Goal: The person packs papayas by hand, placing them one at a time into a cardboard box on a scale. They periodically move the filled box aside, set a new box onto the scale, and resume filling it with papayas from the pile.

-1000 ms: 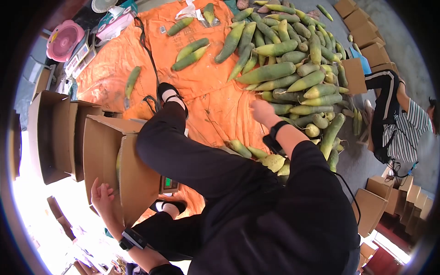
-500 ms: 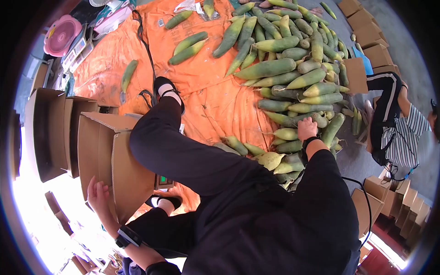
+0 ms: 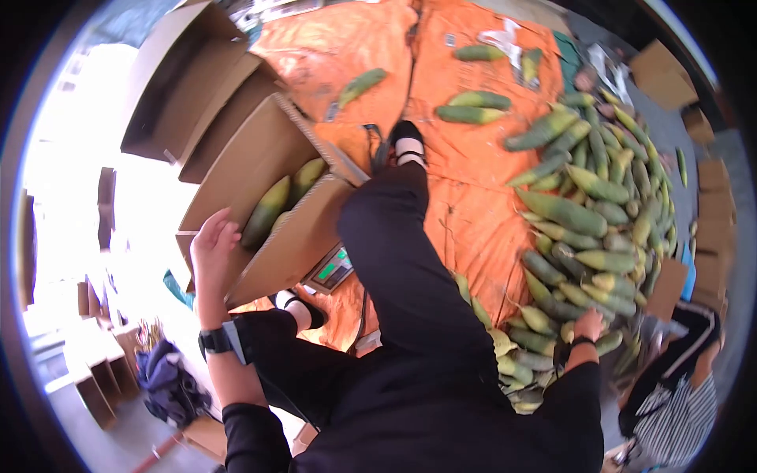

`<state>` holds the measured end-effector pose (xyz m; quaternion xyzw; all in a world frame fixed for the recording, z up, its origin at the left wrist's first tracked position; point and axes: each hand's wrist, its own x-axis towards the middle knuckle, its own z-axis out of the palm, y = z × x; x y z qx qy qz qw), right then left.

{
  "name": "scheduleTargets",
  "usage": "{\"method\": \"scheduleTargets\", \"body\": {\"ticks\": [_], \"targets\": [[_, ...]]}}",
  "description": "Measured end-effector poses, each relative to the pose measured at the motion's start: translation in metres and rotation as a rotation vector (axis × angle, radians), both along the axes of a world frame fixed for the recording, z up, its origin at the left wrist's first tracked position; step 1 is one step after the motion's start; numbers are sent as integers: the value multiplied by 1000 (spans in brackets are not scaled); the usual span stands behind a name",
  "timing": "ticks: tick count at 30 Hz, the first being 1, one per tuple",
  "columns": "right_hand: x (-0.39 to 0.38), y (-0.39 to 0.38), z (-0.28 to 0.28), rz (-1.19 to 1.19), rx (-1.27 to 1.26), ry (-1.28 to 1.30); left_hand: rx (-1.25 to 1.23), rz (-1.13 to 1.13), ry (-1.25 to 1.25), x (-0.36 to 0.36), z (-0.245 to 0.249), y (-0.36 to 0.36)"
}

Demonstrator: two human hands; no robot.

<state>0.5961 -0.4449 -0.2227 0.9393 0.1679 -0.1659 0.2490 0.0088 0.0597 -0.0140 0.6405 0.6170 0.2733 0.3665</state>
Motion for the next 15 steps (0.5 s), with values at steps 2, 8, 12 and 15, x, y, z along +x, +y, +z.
{"method": "scheduleTargets", "body": {"ticks": [2,8,12,15], "targets": [[4,-10,-3,61,47,-24,40,-5,32,4,5,-2],[1,18,33,130,167,34,121,-10,43,6,12,-1],[0,73,53,191,493,152,197,-110,98,3,9,2],[3,136,59,84,868,340,199,-97,67,4,11,-1]]}}
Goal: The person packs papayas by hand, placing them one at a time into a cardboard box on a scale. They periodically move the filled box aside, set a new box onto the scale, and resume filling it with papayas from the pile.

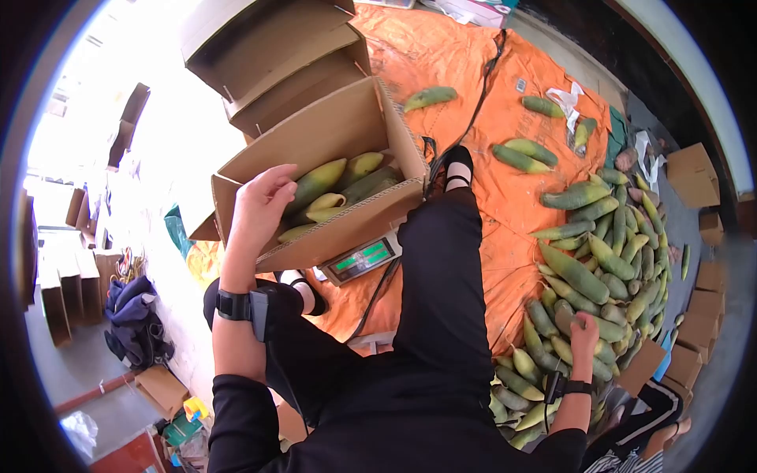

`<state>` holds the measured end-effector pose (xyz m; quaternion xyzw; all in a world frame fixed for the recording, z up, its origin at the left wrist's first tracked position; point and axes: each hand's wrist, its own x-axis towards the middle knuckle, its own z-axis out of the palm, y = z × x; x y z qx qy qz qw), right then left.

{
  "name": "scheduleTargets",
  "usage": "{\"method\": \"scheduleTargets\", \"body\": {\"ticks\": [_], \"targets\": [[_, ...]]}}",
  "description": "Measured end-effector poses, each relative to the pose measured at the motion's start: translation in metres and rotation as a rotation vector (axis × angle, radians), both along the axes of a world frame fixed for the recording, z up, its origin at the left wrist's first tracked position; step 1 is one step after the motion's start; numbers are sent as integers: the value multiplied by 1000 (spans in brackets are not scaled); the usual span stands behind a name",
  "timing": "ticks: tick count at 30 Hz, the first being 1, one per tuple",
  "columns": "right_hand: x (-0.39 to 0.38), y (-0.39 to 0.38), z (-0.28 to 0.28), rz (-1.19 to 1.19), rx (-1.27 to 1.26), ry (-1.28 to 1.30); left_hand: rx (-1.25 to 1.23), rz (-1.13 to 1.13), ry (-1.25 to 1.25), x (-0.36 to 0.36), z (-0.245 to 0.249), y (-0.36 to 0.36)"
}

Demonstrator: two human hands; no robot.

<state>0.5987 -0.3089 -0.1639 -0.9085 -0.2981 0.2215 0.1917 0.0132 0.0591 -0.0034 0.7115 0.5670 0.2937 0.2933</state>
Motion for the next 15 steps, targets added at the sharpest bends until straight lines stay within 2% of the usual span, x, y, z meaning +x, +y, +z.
{"method": "scheduleTargets", "body": {"ticks": [2,6,10,12,15], "targets": [[-57,80,72,-86,115,191,-1,-15,2,1,5,-3],[-106,179,145,144,558,334,22,-40,29,1,13,-5],[-177,260,209,452,839,514,55,-68,13,4,24,-10],[-216,289,226,524,848,720,85,-82,-19,7,29,-12],[-270,323,221,696,795,913,191,-109,-18,13,36,-14]]}}
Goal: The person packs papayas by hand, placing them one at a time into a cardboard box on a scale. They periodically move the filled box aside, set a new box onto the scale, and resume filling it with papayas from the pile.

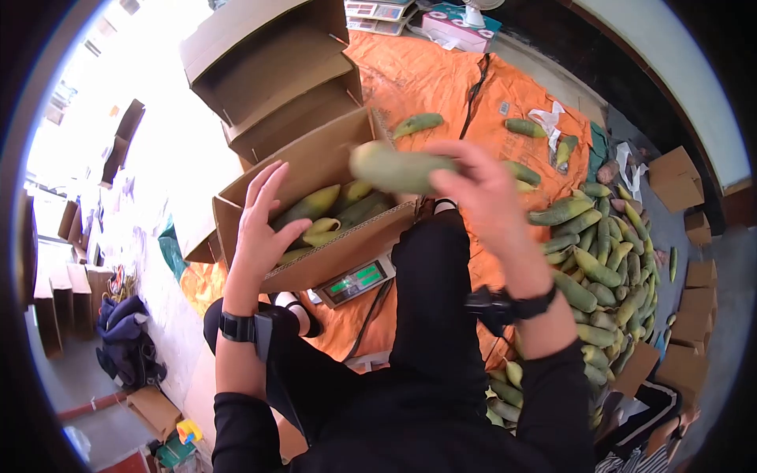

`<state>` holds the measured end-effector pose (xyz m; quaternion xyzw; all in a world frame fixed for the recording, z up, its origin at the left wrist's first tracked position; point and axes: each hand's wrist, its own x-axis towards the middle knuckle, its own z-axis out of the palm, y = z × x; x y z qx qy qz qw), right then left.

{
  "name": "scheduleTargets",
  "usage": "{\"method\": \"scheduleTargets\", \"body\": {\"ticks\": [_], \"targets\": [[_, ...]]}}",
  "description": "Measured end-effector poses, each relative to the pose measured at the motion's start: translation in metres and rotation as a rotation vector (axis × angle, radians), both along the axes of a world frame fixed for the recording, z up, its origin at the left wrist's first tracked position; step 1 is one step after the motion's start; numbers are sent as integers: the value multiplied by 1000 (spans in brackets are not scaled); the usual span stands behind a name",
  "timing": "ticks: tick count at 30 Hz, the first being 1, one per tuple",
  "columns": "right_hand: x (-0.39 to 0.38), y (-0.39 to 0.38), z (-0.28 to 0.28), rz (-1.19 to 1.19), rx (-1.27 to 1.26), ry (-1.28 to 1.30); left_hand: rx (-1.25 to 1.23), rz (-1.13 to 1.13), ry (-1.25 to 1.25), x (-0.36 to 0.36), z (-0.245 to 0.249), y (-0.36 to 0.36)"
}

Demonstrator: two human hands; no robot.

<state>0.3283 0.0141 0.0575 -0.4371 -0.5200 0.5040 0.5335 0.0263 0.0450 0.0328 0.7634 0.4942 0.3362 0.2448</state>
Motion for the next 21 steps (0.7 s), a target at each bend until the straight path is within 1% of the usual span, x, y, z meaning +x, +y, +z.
{"method": "scheduleTargets", "body": {"ticks": [2,3,4,6,7,9,10,12,13,14,16,17,19,20,21], "targets": [[-36,11,-11,131,-64,52,171,-31,75,4,3,-1],[-52,15,-15,188,-119,100,190,-67,117,6,4,-2],[-66,16,-18,232,-166,118,267,-122,188,6,2,1],[-86,18,-33,266,-204,127,-151,-134,129,3,1,-3],[-83,18,-35,258,-208,130,-154,-143,132,2,0,-4],[-67,19,-39,85,-74,-7,-160,-89,147,0,-1,-4],[-51,15,-34,48,-116,-1,-170,-101,147,-2,-4,-3],[-12,7,-39,-18,-100,60,-205,26,372,-9,-13,-2],[7,0,-44,-80,-131,60,-222,62,493,-13,-19,0],[27,-9,-51,-143,-162,60,-231,44,496,-14,-21,1],[65,-34,-74,-289,-251,-110,-286,106,666,-13,-28,4],[82,-47,-90,-316,-271,-106,-259,98,650,-14,-33,7],[114,-85,-126,-470,-451,-270,-220,37,493,-19,-49,15],[131,-107,-143,-507,-482,-267,-194,-4,406,-19,-57,19],[148,-128,-160,-583,-541,-311,-257,15,199,-13,-58,18]]}}
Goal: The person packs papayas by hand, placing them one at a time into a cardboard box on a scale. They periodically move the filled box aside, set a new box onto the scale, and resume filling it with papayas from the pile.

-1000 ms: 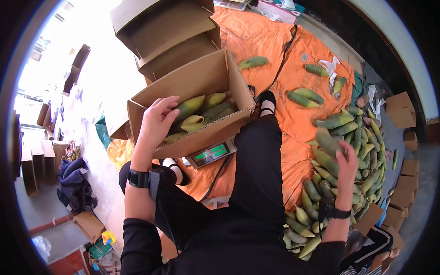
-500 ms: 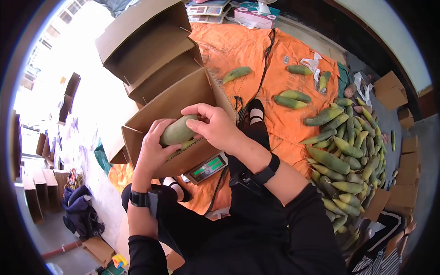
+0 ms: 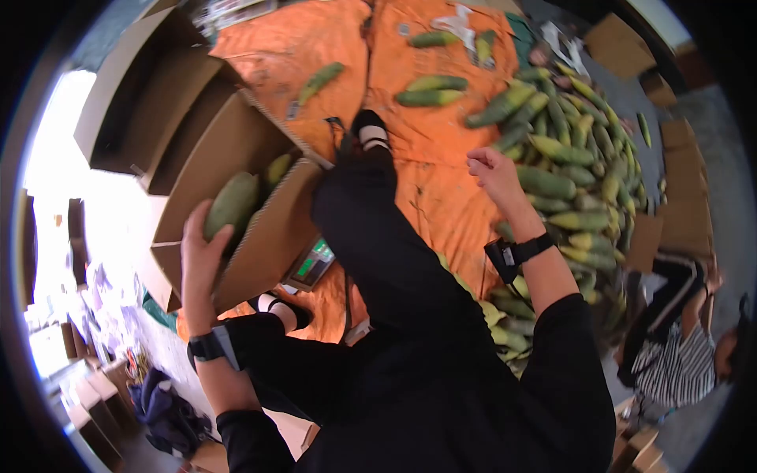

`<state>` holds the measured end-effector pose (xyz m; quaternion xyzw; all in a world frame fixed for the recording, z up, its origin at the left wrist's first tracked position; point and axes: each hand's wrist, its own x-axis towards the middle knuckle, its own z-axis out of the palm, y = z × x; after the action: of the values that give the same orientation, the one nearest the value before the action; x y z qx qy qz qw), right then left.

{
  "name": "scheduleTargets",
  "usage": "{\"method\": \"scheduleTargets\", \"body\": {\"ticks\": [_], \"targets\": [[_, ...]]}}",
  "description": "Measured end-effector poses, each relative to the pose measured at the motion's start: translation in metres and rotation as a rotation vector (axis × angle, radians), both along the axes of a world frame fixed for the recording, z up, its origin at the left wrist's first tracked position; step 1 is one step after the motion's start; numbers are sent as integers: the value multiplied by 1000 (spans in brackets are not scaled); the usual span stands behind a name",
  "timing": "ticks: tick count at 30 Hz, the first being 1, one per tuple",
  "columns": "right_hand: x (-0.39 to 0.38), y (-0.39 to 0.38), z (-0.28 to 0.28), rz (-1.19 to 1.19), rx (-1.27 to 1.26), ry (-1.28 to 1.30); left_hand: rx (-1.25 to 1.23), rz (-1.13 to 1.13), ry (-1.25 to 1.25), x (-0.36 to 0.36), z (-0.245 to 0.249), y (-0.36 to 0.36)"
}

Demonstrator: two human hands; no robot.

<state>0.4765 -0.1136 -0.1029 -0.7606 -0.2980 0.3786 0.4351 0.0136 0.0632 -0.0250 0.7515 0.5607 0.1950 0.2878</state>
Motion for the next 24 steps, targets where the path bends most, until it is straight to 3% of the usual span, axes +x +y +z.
{"method": "scheduleTargets", "body": {"ticks": [1,2,4,10,19,24], "targets": [[18,-22,-17,-73,-60,-44,-62,54,-199,6,5,-2],[37,-50,-34,-114,-82,-41,3,50,-97,10,12,-3],[80,-104,-65,-132,-156,-428,79,77,45,16,21,-5],[138,-243,-99,-236,-626,-593,29,131,4,14,25,-14],[106,-325,-131,-147,-891,-705,72,152,56,7,20,-11],[102,-338,-138,107,-1035,-436,81,151,74,7,17,-10]]}}
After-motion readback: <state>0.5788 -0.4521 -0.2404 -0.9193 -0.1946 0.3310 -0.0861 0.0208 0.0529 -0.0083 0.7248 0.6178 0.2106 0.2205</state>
